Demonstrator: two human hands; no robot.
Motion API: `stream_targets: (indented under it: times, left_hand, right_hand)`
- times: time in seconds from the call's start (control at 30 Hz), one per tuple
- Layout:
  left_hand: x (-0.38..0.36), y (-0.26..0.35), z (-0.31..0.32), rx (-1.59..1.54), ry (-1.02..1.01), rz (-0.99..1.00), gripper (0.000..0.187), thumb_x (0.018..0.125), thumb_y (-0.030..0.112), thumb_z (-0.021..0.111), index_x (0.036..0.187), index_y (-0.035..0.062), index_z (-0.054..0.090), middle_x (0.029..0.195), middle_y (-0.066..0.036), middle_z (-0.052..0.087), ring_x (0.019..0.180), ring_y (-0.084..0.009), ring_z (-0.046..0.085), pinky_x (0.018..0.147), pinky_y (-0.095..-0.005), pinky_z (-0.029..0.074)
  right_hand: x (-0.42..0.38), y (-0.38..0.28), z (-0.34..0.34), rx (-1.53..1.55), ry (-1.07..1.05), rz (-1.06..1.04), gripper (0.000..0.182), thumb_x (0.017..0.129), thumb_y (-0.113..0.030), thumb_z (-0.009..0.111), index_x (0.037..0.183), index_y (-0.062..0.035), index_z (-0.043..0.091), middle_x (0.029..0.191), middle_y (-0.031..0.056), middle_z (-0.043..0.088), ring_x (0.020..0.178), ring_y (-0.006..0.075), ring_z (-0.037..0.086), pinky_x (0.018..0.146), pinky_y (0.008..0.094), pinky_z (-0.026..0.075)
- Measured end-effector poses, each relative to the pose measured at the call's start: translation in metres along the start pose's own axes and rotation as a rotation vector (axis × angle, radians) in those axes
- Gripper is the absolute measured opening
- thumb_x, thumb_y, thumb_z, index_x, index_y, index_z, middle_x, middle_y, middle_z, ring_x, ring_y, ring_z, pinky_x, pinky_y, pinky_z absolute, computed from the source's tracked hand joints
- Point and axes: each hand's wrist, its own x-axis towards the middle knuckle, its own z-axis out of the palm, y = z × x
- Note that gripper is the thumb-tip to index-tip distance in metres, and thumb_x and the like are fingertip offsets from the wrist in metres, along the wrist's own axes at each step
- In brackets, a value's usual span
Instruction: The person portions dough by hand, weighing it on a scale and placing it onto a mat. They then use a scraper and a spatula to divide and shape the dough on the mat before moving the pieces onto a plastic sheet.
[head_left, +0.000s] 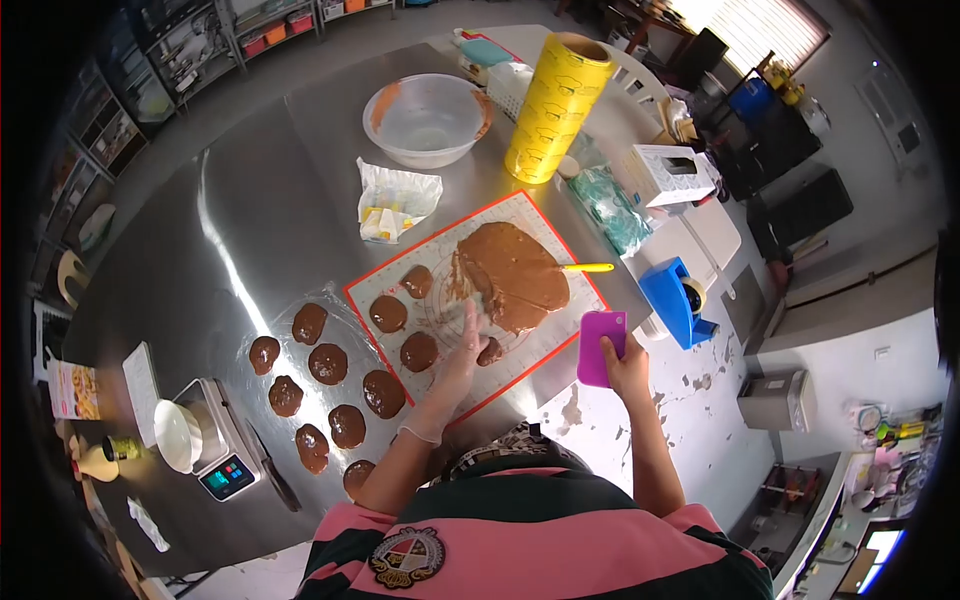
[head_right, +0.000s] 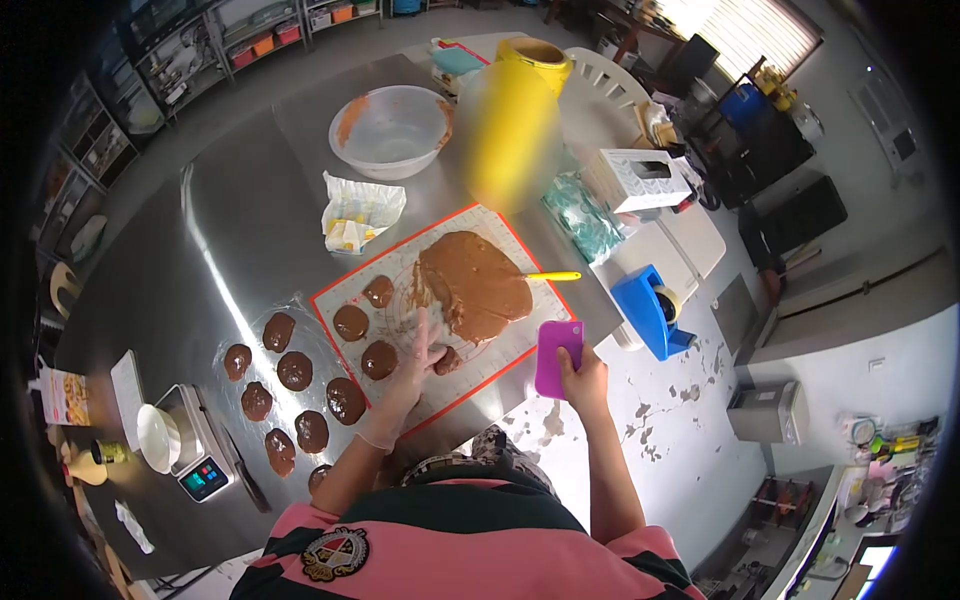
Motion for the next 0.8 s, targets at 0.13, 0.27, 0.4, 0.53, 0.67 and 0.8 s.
stream_targets:
  times: [0.13,0.27,0.4,0.53,0.67,0.8]
  left_hand:
    - [-0.002,0.024,-0.003,0.136,-0.056,-0.080,0.069,0.090,0.056,0.019,0.140,0.0146,-0.001,0.142,-0.017,0.018,0.125,-0.0318,0.031,0.101,-0.0393,0.025]
    - [-0.003,0.020,-0.005,0.547,0.093,0.217,0.052,0.094,0.034,0.029,0.139,0.0105,0.018,0.134,-0.018,0.035,0.117,-0.0265,0.043,0.096,-0.0334,0.032]
    - [-0.012,0.037,0.006,0.592,0.110,0.082,0.044,0.089,0.019,0.039,0.131,0.0052,0.035,0.123,-0.019,0.044,0.112,-0.0279,0.046,0.095,-0.0338,0.033]
    - [-0.004,0.027,0.021,0.671,0.197,0.234,0.034,0.086,0.012,0.044,0.119,0.0029,0.047,0.112,-0.018,0.052,0.103,-0.0304,0.050,0.090,-0.0369,0.038]
    - [0.011,0.016,0.036,0.694,0.145,0.178,0.029,0.089,0.015,0.041,0.111,-0.0005,0.052,0.105,-0.015,0.056,0.099,-0.0255,0.053,0.087,-0.0336,0.040]
    - [0.031,0.003,0.072,0.624,0.181,0.028,0.027,0.090,0.017,0.042,0.106,-0.0008,0.055,0.095,-0.011,0.059,0.086,-0.0214,0.057,0.079,-0.0312,0.044]
  right_hand:
    - [-0.002,-0.004,0.010,-0.006,-0.048,0.020,0.029,0.081,-0.026,0.058,0.094,-0.0003,0.057,0.074,0.0201,0.062,0.068,0.0335,0.063,0.061,0.0378,0.049]
    - [0.009,-0.011,0.020,-0.018,-0.080,0.004,0.027,0.080,-0.026,0.058,0.088,0.0004,0.057,0.076,0.0217,0.061,0.072,0.0368,0.061,0.064,0.0408,0.048]
    - [0.033,-0.003,0.027,-0.106,-0.081,0.010,0.029,0.080,-0.027,0.057,0.088,0.0008,0.057,0.078,0.0222,0.061,0.074,0.0371,0.060,0.066,0.0415,0.047]
    - [0.067,0.012,0.006,-0.060,-0.126,0.121,0.033,0.080,-0.030,0.058,0.089,0.0016,0.057,0.077,0.0219,0.061,0.074,0.0343,0.061,0.065,0.0402,0.046]
    - [0.125,0.039,-0.001,0.517,-0.421,0.174,0.025,0.084,-0.019,0.056,0.100,0.0000,0.055,0.084,0.0085,0.063,0.073,0.0200,0.061,0.066,0.0309,0.048]
    - [0.179,0.056,0.011,0.495,-0.760,-0.050,0.026,0.085,-0.015,0.054,0.106,0.0007,0.054,0.090,0.0072,0.061,0.077,0.0132,0.058,0.069,0.0276,0.048]
